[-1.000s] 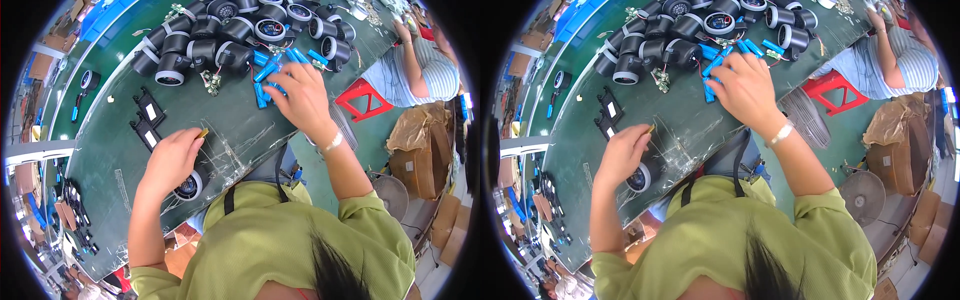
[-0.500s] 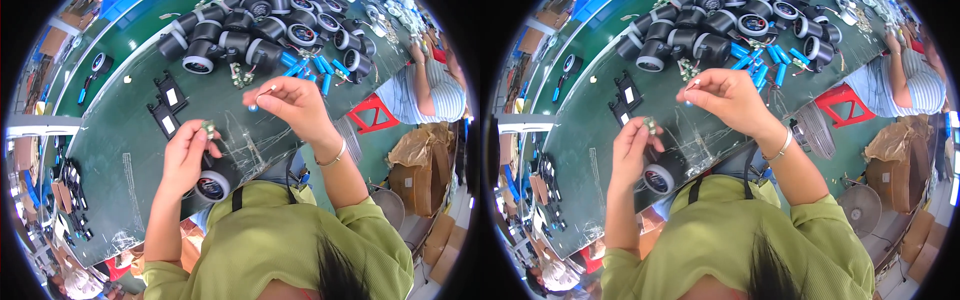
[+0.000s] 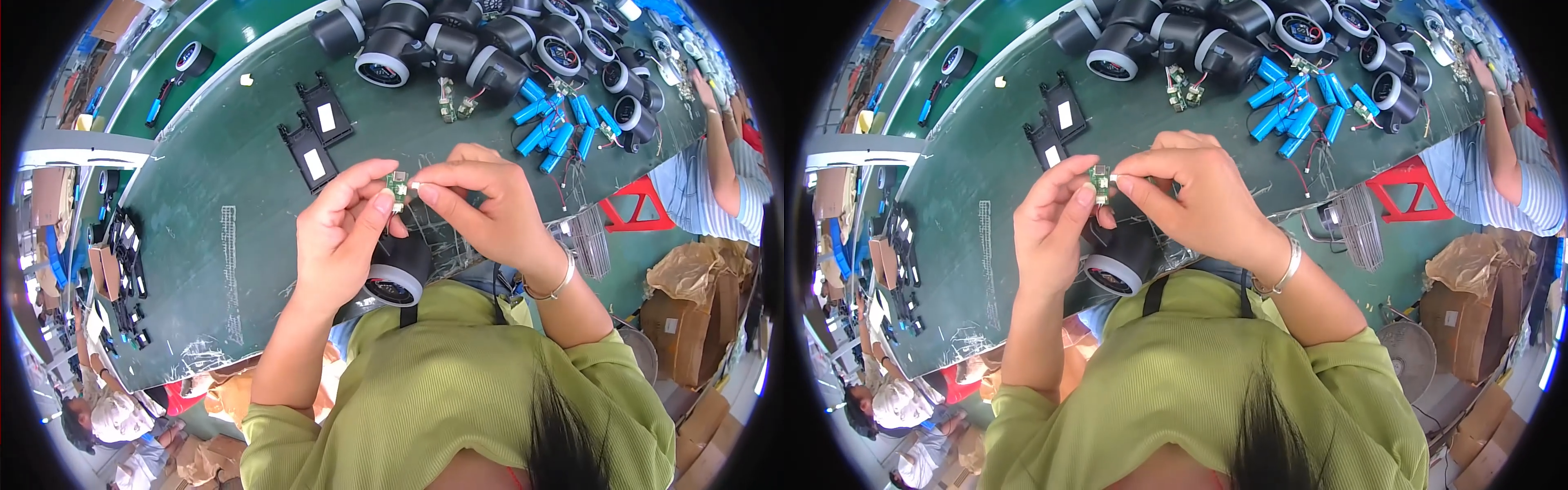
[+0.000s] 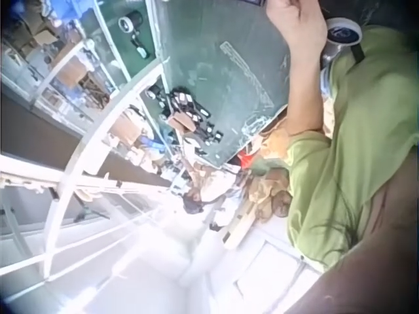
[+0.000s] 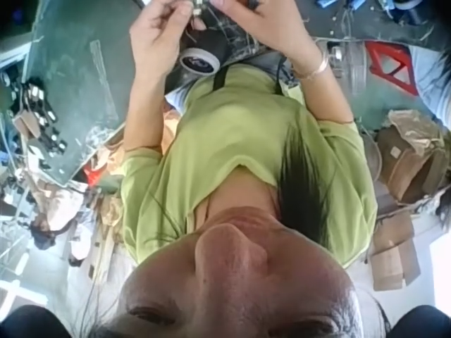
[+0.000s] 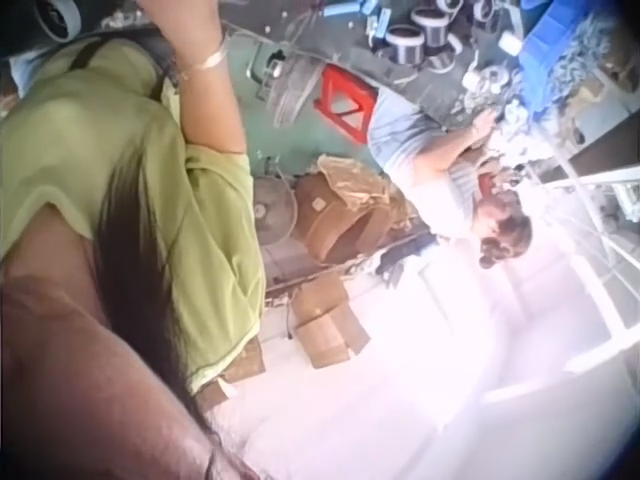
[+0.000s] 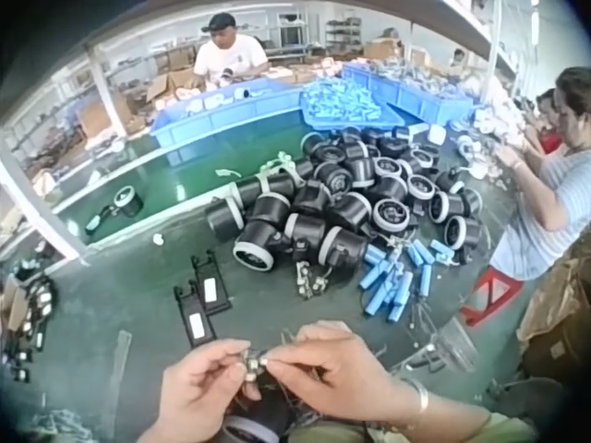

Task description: Assembling electronic components by connecting circuit boards and wires into plastic housings on a production line.

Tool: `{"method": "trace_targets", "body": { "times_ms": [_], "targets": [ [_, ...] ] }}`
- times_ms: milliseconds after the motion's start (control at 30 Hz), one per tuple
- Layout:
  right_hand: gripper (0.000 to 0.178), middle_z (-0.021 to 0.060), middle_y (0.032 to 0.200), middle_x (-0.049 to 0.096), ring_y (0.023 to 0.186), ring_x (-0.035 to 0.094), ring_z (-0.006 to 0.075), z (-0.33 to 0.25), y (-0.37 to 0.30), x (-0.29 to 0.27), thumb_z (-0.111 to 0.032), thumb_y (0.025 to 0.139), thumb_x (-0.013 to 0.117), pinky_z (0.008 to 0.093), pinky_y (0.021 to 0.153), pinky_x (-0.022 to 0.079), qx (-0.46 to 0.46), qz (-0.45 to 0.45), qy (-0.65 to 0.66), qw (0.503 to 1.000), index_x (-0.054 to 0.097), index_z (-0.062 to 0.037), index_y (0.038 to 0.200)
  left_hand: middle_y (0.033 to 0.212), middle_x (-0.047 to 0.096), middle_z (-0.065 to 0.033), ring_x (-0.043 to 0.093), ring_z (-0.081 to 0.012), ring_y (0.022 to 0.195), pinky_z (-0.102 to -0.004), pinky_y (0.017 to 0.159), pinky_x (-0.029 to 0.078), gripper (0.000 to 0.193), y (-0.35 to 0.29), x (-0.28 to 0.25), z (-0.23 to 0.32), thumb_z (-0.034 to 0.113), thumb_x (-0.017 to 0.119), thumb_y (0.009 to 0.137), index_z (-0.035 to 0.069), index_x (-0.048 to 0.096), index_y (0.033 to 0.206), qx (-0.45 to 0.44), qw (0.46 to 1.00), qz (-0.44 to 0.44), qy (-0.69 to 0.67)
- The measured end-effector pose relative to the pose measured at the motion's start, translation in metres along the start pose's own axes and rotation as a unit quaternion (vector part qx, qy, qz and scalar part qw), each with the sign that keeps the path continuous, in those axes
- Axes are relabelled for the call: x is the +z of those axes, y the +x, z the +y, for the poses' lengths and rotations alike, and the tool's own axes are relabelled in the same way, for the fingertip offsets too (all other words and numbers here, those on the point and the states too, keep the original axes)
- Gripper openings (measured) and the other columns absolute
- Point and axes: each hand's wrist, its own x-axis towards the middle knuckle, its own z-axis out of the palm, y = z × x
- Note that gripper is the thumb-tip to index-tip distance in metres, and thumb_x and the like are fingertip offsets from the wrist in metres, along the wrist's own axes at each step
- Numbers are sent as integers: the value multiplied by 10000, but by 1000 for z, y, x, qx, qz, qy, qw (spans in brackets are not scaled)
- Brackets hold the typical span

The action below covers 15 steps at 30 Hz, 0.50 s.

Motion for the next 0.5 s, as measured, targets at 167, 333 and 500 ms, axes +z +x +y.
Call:
{"method": "trace_targets", "body": {
  "times_ms": [167,333,500],
  "targets": [
    [40,39,625,454,612,461,206,-1,-1,4,-93,761,608,325,661,356,-61,13,-93,994,635,-99,791,858,568,-65,556,-93,687,-213,615,481,275,0,5,0,-44,512,851,-23,505,1125,11,1000,11,-7],
    [7,48,683,479,665,485,232,0,-3,5,-80,781,574,342,645,361,-107,7,-153,982,568,-78,779,857,561,-57,561,-89,689,-208,620,484,265,-1,6,-2,-55,523,842,-22,520,1105,22,1000,20,-1],
    [37,63,679,481,667,493,251,-2,-4,4,-85,799,544,347,637,361,-93,-14,-129,987,536,-68,766,889,552,-63,573,-94,712,-204,633,486,242,-3,7,-2,-62,536,833,-30,538,1072,42,999,9,-3]
  ]
}}
